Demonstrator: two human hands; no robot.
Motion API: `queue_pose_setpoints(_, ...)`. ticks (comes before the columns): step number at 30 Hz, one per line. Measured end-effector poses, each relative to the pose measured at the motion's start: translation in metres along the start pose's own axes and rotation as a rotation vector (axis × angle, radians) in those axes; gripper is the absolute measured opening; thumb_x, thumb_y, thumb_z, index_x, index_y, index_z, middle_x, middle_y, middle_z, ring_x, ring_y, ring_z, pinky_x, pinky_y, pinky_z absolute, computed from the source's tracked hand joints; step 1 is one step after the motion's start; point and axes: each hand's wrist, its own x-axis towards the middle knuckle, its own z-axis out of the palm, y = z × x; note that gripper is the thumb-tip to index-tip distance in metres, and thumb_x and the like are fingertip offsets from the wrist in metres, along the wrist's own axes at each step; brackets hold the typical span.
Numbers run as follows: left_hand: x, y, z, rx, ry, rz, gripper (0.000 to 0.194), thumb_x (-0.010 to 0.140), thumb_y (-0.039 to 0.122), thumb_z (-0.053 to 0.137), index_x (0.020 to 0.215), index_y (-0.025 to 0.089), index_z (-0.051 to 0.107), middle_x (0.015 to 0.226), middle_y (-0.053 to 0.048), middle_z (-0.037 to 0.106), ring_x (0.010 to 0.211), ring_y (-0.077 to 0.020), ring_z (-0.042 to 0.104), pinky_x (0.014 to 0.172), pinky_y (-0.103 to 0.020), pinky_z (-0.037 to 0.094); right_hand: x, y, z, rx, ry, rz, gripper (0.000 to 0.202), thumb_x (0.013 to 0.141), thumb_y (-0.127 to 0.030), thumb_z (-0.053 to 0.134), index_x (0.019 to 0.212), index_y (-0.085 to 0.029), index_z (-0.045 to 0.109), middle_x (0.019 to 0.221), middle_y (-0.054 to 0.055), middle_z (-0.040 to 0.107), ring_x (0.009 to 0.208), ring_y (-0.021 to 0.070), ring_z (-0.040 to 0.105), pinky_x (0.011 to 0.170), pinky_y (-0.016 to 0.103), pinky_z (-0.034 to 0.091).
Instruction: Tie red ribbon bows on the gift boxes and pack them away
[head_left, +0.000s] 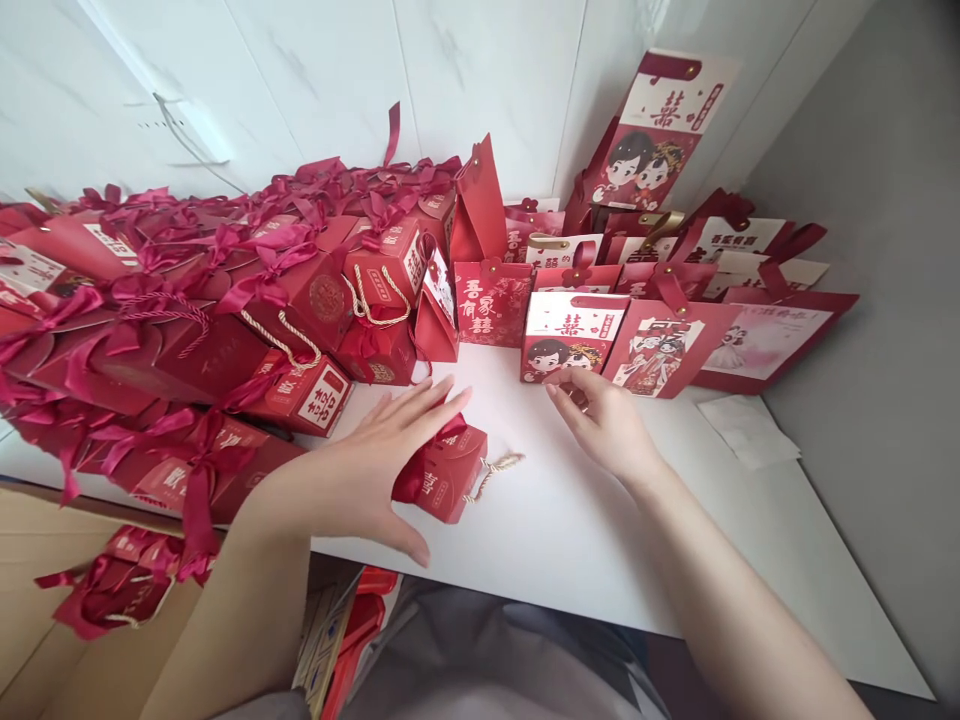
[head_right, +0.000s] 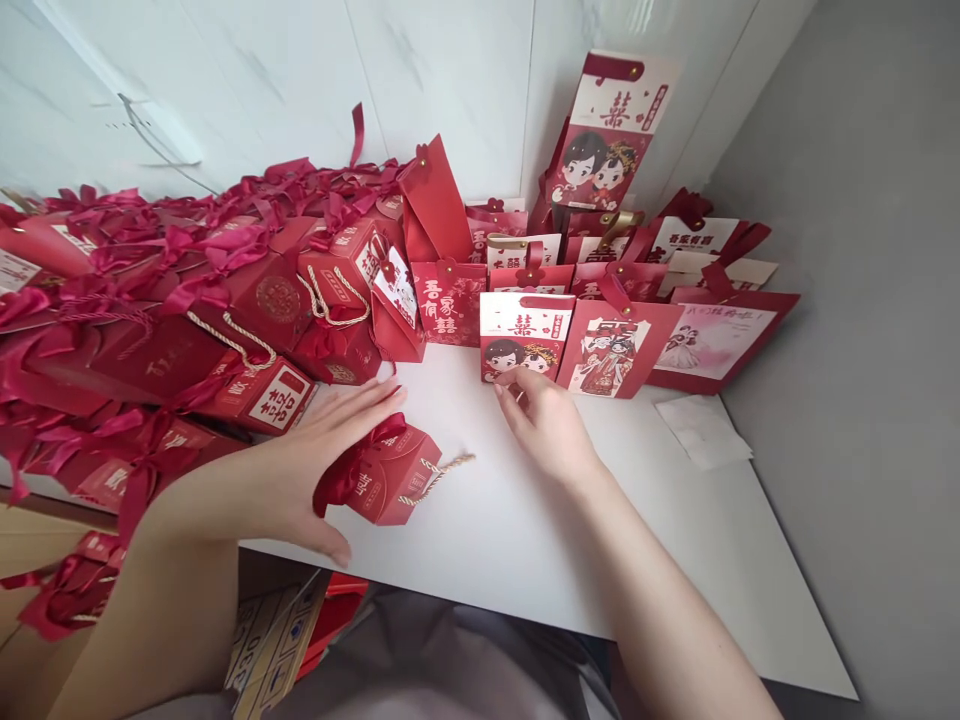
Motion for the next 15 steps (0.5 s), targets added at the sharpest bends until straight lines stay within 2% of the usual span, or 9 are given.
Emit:
queue_pose_setpoints(2,-0.005,0.010,0.004,0.005,0.073,-0.072,0.137,0.059,0.075,0.080,0.165,0.034,0.005,0.174,-0.010,0.010,0.159,-0.0412,0.008,0.126,-0.053,0.020,-0.001,-0.002,-0.001,-0.022,-0.025,-0.029,0.022,0.101,-0.042,0.051,0.099,-0.025,0.065,0.095,0.006,0.073,0.073,0.0205,0.063,0.069,0.033,0.046)
queue_pose_setpoints(4,-0.003,0.025,0.013,0.035,0.197,-0.170,0.125,0.066,0.082,0.070,0.165,0.031,0.013,0.171,-0.013,0.020,0.157,-0.0424,0.017,0.123,-0.055,0.025,-0.003,-0.005,-0.001,-0.055,-0.054,-0.059,0.022,0.102,-0.041,0.050,0.101,-0.025,0.064,0.096,0.006,0.072,0.076,0.0215,0.065,0.071,0.033,0.047)
queue_pose_setpoints(5,-0.001,0.033,0.019,0.054,0.248,-0.224,0.117,0.071,0.082,0.064,0.164,0.029,0.018,0.168,-0.016,0.028,0.154,-0.0428,0.025,0.121,-0.056,0.029,-0.004,-0.007,-0.001,-0.079,-0.066,-0.073,0.022,0.102,-0.041,0.049,0.102,-0.024,0.064,0.095,0.006,0.071,0.077,0.0219,0.065,0.071,0.034,0.047)
queue_pose_setpoints(7,0.007,0.047,0.029,0.118,0.307,-0.371,0.117,0.069,0.081,0.067,0.162,0.023,0.027,0.155,-0.023,0.043,0.143,-0.0467,0.041,0.113,-0.057,0.039,-0.006,-0.009,-0.001,-0.139,-0.086,-0.094,0.022,0.103,-0.040,0.048,0.102,-0.024,0.063,0.092,0.006,0.070,0.076,0.0219,0.065,0.070,0.034,0.047)
queue_pose_setpoints(10,0.012,0.057,0.037,0.203,0.290,-0.544,0.112,0.073,0.070,0.070,0.162,0.018,0.026,0.127,-0.023,0.061,0.115,-0.0454,0.063,0.092,-0.054,0.051,-0.009,-0.012,0.000,-0.234,-0.132,-0.128,0.023,0.104,-0.038,0.045,0.101,-0.023,0.063,0.093,0.006,0.069,0.070,0.0197,0.063,0.068,0.033,0.046)
queue_pose_setpoints(12,0.005,0.053,0.037,0.196,0.275,-0.537,0.103,0.079,0.062,0.067,0.162,0.019,0.023,0.122,-0.019,0.064,0.107,-0.0410,0.068,0.086,-0.049,0.054,-0.010,-0.012,0.000,-0.282,-0.157,-0.155,0.022,0.104,-0.036,0.045,0.102,-0.022,0.062,0.094,0.005,0.069,0.069,0.0188,0.062,0.068,0.032,0.046)
queue_pose_setpoints(15,-0.031,0.036,0.034,0.063,0.305,-0.388,0.101,0.077,0.058,0.073,0.161,0.029,0.025,0.140,-0.012,0.059,0.115,-0.0341,0.066,0.092,-0.041,0.055,-0.010,-0.010,0.000,-0.339,-0.184,-0.191,0.022,0.105,-0.034,0.044,0.101,-0.022,0.062,0.093,0.005,0.069,0.071,0.0191,0.064,0.068,0.031,0.045)
